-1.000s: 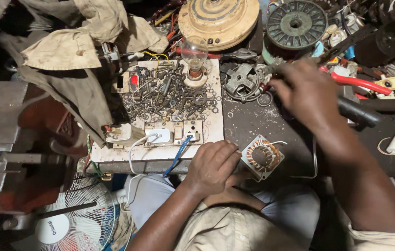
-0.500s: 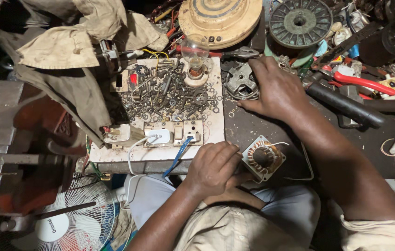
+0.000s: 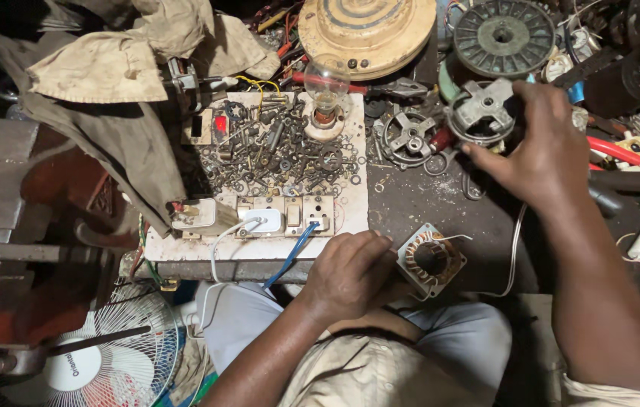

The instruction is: The person winds enameled copper wire by hand around a motor stator coil on a cluttered workbench, threading and tightening the wire turns. They then pick up a screwdriver and work on a small switch-like component, prying and adjusting it before handling the parts again.

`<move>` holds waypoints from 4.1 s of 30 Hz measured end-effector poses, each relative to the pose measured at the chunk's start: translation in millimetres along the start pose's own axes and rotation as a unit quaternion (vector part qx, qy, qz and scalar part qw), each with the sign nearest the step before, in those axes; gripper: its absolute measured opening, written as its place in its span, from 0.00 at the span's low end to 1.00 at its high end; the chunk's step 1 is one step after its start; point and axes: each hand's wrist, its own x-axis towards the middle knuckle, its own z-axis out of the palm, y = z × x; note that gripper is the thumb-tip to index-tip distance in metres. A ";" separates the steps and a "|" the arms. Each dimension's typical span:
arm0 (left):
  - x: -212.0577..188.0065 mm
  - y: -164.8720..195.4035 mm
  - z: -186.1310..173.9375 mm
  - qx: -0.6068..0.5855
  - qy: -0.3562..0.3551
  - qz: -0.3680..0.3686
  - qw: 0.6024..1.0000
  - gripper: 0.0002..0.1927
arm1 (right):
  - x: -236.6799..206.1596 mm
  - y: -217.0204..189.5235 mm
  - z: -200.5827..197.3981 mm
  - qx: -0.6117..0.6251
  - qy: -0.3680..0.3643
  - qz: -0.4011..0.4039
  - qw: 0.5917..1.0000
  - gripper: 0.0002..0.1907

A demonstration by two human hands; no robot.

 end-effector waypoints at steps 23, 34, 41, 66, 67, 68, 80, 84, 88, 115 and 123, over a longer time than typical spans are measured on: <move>8.7 6.5 7.1 0.037 -0.021 0.008 0.999 0.25 | 34.1 -64.4 27.5 -0.029 -0.182 -0.105 0.977 0.40; 6.3 5.3 7.3 0.036 -0.018 0.005 0.999 0.26 | 47.0 -37.5 19.5 -0.044 -0.096 -0.110 0.988 0.40; 5.8 5.5 7.1 0.040 -0.015 0.005 0.999 0.26 | 43.1 -31.5 24.6 -0.060 -0.077 -0.072 0.993 0.41; 5.1 16.6 -1.3 0.022 0.011 0.001 1.000 0.22 | -136.3 -22.5 -8.7 0.315 0.078 0.195 0.926 0.17; 5.4 18.5 -1.7 0.025 0.009 0.001 1.000 0.22 | -147.3 -23.2 1.3 0.324 0.102 0.192 0.921 0.16; 5.8 20.3 -1.8 0.028 0.007 0.002 1.000 0.22 | -156.3 -23.2 9.8 0.332 0.126 0.190 0.915 0.15; 38.1 58.0 -40.1 0.014 -0.025 0.026 0.999 0.28 | -181.5 -19.6 7.1 0.202 0.164 0.117 0.958 0.12; 73.1 35.7 -82.5 0.025 -0.028 -0.020 0.999 0.25 | -186.3 -17.6 7.2 0.196 0.166 0.114 0.960 0.11; 114.0 -19.2 -115.6 0.140 -0.013 -0.056 0.988 0.36 | -190.9 -16.7 7.1 0.185 0.174 0.095 0.962 0.10; 159.5 -93.1 -94.7 0.119 -0.158 -0.186 0.962 0.39 | -187.8 -15.3 5.6 0.219 0.174 0.107 0.954 0.09; 161.0 -94.6 -91.8 0.112 -0.161 -0.184 0.963 0.40 | -186.3 -17.2 3.9 0.225 0.168 0.118 0.953 0.10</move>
